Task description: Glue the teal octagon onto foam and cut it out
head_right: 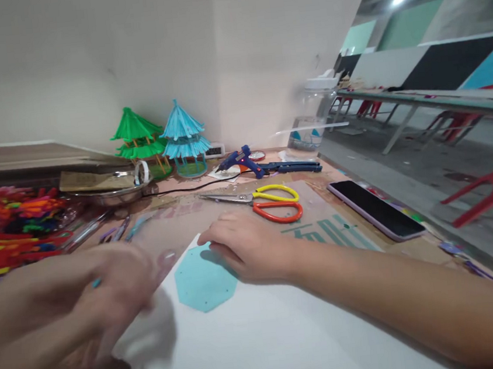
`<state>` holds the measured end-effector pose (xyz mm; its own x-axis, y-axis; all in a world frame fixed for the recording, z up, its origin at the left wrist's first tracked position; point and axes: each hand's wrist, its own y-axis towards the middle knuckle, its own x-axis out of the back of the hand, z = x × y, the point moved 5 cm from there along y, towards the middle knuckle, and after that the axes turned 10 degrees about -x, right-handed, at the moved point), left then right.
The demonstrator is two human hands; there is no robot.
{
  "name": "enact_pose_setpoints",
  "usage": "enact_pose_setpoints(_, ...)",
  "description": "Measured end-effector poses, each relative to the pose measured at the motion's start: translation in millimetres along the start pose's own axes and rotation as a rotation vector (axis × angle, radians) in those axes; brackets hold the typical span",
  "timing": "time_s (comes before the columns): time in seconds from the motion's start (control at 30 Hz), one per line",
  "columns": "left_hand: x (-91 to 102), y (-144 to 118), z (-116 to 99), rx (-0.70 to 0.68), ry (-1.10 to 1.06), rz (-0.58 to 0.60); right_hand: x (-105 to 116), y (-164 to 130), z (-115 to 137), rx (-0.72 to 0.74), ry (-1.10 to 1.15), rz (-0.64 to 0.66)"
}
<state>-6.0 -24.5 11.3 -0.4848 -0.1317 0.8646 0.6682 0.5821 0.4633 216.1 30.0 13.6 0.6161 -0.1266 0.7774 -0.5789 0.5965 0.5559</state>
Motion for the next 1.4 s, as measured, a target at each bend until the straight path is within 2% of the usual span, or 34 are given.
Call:
enact_pose_setpoints(0.07, 2.5, 34, 6, 0.004, 0.012, 0.003, 1, -1, 1, -0.008, 0.018, -0.003)
enact_pose_setpoints(0.17, -6.0, 59, 5, -0.138, 0.111, -0.019, 2, -1, 2, 0.014, 0.056, 0.003)
enact_pose_setpoints(0.23, -16.1, 59, 3, -0.185, 0.159, 0.000, 1, 0, 1, 0.027, 0.065, 0.029)
enact_pose_setpoints(0.33, -26.2, 52, 2, -0.184, 0.160, 0.056, -4, 0, -1, 0.017, 0.055, 0.088)
enact_pose_setpoints(0.53, -29.1, 55, 5, -0.114, 0.134, 0.142, -9, -1, -5, -0.033, 0.056, 0.143)
enact_pose_setpoints(0.77, -27.2, 52, -2, -0.245, 0.278, 0.102, -2, 0, 3, 0.068, 0.007, 0.049)
enact_pose_setpoints(1.07, -29.8, 51, 2, -0.196, 0.215, 0.138, -5, 2, 6, 0.025, 0.001, 0.112)
enact_pose_setpoints(1.23, -34.3, 49, 6, -0.141, 0.193, 0.178, -2, 1, 4, 0.013, 0.046, 0.063)
enact_pose_setpoints(1.4, -33.6, 48, 6, -0.167, 0.197, 0.140, -4, 1, 0, -0.013, 0.015, 0.042)
